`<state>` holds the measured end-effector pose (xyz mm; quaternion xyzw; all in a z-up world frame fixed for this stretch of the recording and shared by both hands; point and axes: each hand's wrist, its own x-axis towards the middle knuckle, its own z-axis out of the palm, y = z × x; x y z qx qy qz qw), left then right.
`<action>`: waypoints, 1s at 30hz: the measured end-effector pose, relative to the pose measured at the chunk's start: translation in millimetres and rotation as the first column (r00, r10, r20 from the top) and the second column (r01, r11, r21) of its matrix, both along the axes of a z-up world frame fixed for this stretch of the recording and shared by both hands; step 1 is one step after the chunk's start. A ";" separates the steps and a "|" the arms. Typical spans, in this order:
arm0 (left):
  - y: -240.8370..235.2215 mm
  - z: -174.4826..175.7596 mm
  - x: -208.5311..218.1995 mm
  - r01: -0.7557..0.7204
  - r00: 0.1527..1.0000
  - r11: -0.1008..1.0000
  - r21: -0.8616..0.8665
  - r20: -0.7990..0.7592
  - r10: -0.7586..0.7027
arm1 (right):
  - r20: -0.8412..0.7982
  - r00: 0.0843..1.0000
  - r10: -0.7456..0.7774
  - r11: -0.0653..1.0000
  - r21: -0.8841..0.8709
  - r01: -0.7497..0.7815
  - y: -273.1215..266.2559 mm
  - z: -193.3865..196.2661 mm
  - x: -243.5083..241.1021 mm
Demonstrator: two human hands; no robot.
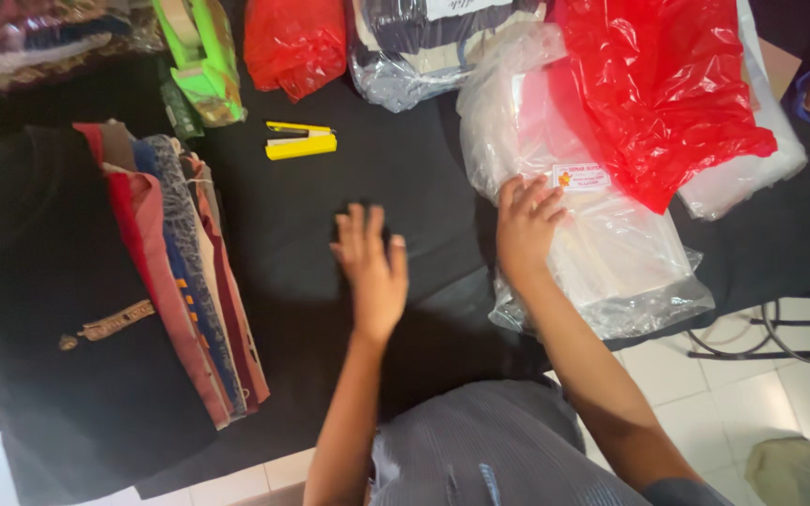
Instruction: The person places folded clothes into a clear plastic bag, smooths the bag, and seals it. They then place the sealed package into a larger red and white plastic bag and set it aside. Finally, they pick up a stack of folded clothes and place them into another clear plastic bag.
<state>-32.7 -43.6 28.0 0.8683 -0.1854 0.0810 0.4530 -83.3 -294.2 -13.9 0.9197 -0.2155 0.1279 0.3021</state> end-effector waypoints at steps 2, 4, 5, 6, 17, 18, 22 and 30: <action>-22.8 7.2 -10.3 0.118 0.993 0.991 -0.055 -0.009 -0.119 | 0.004 1.000 -0.008 0.999 0.046 0.008 9.8 2.3 2.9; -45.3 13.0 -16.0 0.243 0.970 0.966 -0.084 -0.011 -0.245 | 0.002 1.000 0.010 0.987 0.159 -0.010 23.9 10.2 0.0; -53.4 15.6 -17.8 0.304 0.952 0.947 -0.101 -0.014 -0.306 | -0.007 0.999 0.054 0.973 0.224 -0.051 34.0 16.0 -4.3; -61.4 18.8 -17.2 0.321 0.945 0.937 -0.135 -0.015 -0.326 | -0.009 0.995 0.104 0.955 0.281 -0.097 44.2 23.9 -7.9; -85.6 51.1 -25.4 0.310 0.933 0.904 -0.295 -0.089 -0.349 | 0.339 0.731 0.592 0.091 0.873 -0.479 38.0 145.8 -80.7; -91.5 53.9 -26.2 0.297 0.937 0.904 -0.308 -0.087 -0.338 | 0.355 0.796 0.491 0.136 0.871 -0.472 28.0 150.0 -80.2; -118.6 63.2 -30.5 0.276 0.955 0.936 -0.220 -0.049 -0.293 | 0.462 0.857 0.228 0.490 0.707 -0.510 -16.8 146.0 -61.4; -187.3 62.7 -39.2 0.352 0.934 0.916 -0.193 0.014 -0.356 | 0.198 0.932 0.304 0.379 0.872 -0.309 -64.5 90.4 -37.6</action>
